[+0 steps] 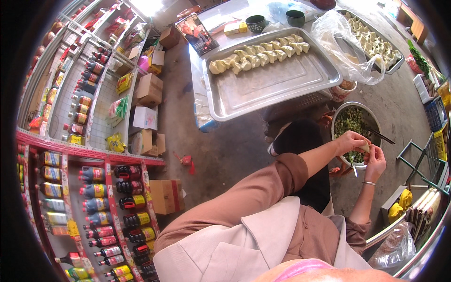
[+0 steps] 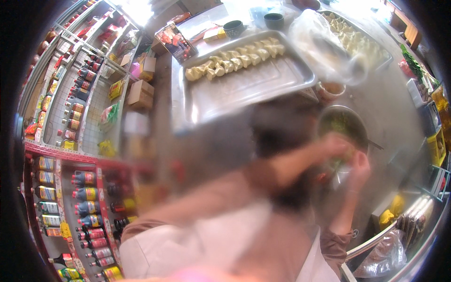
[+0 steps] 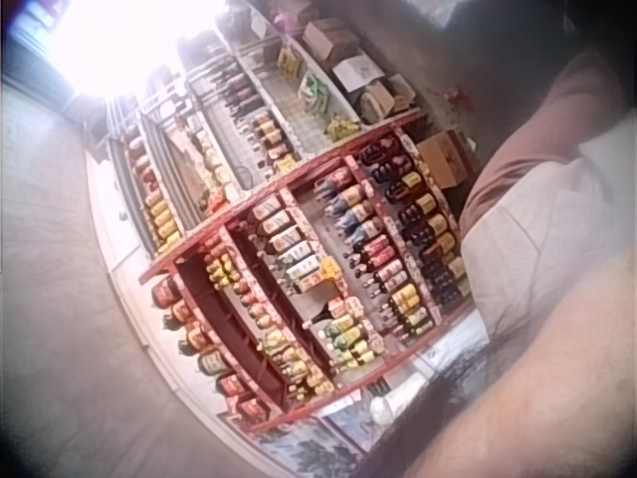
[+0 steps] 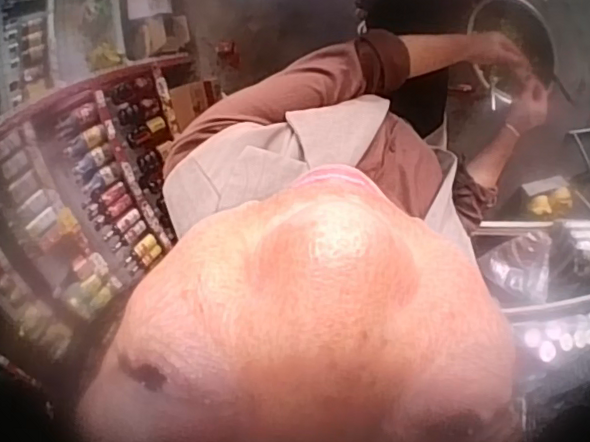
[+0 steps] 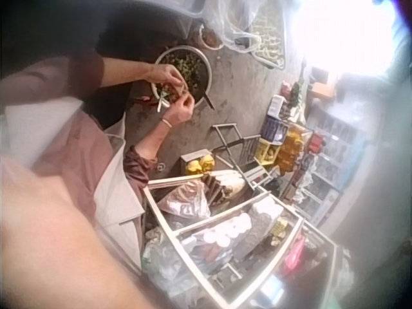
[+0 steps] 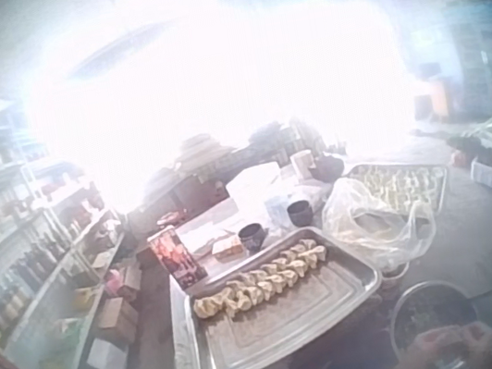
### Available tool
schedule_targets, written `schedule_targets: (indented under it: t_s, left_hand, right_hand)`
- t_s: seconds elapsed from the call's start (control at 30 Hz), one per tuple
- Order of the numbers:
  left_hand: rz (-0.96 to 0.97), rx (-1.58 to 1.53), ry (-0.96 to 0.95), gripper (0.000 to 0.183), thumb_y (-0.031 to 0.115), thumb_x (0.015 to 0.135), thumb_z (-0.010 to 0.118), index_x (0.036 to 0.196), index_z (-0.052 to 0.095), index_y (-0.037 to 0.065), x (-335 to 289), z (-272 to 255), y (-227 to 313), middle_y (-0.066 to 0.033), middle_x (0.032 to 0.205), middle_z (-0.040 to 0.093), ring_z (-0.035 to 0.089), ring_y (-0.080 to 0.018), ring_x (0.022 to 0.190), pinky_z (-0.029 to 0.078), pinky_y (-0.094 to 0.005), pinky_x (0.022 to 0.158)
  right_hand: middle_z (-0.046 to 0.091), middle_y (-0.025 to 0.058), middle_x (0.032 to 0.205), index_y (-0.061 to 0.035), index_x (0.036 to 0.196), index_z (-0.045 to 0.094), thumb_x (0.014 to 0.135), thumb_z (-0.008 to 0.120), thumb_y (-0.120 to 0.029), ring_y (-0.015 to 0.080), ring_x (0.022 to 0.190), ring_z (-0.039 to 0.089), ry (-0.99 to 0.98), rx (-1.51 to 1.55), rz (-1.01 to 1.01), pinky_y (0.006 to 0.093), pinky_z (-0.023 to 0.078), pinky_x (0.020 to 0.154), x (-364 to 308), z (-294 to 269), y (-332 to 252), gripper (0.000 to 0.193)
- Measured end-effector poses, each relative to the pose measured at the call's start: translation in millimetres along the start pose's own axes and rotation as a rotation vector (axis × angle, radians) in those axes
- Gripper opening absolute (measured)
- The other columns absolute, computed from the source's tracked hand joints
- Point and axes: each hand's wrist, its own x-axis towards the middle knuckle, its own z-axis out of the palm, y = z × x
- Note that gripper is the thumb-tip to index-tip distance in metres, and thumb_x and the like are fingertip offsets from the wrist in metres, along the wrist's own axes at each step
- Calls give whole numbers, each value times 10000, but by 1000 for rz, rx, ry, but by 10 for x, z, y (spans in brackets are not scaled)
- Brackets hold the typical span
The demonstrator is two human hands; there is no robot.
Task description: The person fills round dough wrappers with a green vegetable mixture, folds and pleats each dumpling by hand, and places the finished dumplings in a row on a metal tray. The process repeats continuously throughout the clip.
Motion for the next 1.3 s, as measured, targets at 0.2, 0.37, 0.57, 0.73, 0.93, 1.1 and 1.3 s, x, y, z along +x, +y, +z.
schedule_targets:
  t_s: [0.2, 0.37, 0.57, 0.73, 0.93, 1.1, 1.3]
  left_hand:
    - [82, 120, 56, 223, 72, 902, 592, 1058, 702, -41, -78, 20, 45, -110, 957, 710, 676, -157, 839, 566, -278, 762]
    - [234, 271, -9, 210, 73, 876, 611, 1020, 719, -35, 68, -66, -126, -96, 895, 717, 665, -133, 786, 555, -266, 734]
    - [329, 433, 39, 201, 71, 849, 626, 993, 733, -20, 248, -192, -472, -89, 878, 721, 657, -125, 749, 545, -260, 708]
    - [304, 448, 53, 214, 59, 856, 606, 1011, 722, -35, 258, -176, -500, -95, 905, 711, 668, -139, 769, 556, -272, 709]
    - [38, 164, 31, 249, 25, 860, 599, 1079, 686, -54, 153, -112, -361, -100, 924, 674, 674, -161, 783, 591, -291, 712]
    - [103, 102, 69, 198, 25, 848, 609, 1029, 632, -54, 185, -108, -381, -132, 897, 669, 680, -208, 775, 612, -338, 674]
    - [13, 46, 96, 131, 39, 825, 635, 927, 619, -41, 222, -204, -506, -140, 864, 663, 677, -213, 780, 611, -343, 649]
  right_hand:
    - [576, -24, 654, -44, 957, 686, 956, 627, -250, 39, 525, 504, 29, -231, -116, 189, 397, 462, -133, 102, -173, 215]
    - [560, -25, 647, -29, 911, 660, 957, 617, -203, 35, 534, 499, 36, -270, -181, 194, 393, 469, -116, 119, -76, 185]
    - [561, -19, 649, -26, 879, 626, 956, 592, -140, 41, 537, 505, 28, -422, -267, 203, 408, 466, -74, 77, 56, 141]
    - [565, -14, 669, -20, 925, 628, 949, 604, -139, 40, 546, 513, -62, -205, -166, 204, 440, 464, -66, 66, 57, 123]
    - [569, -8, 689, -18, 967, 622, 960, 605, -170, 38, 534, 496, -123, 102, 68, 195, 454, 470, -3, 16, 147, 153]
    - [567, -8, 688, -24, 985, 628, 971, 590, -182, 36, 525, 488, -154, 19, -3, 197, 455, 469, 37, -22, 286, 163]
    - [583, -9, 714, -20, 1024, 645, 968, 595, -187, 39, 542, 502, -129, 44, 10, 192, 443, 466, 8, 20, 257, 183]
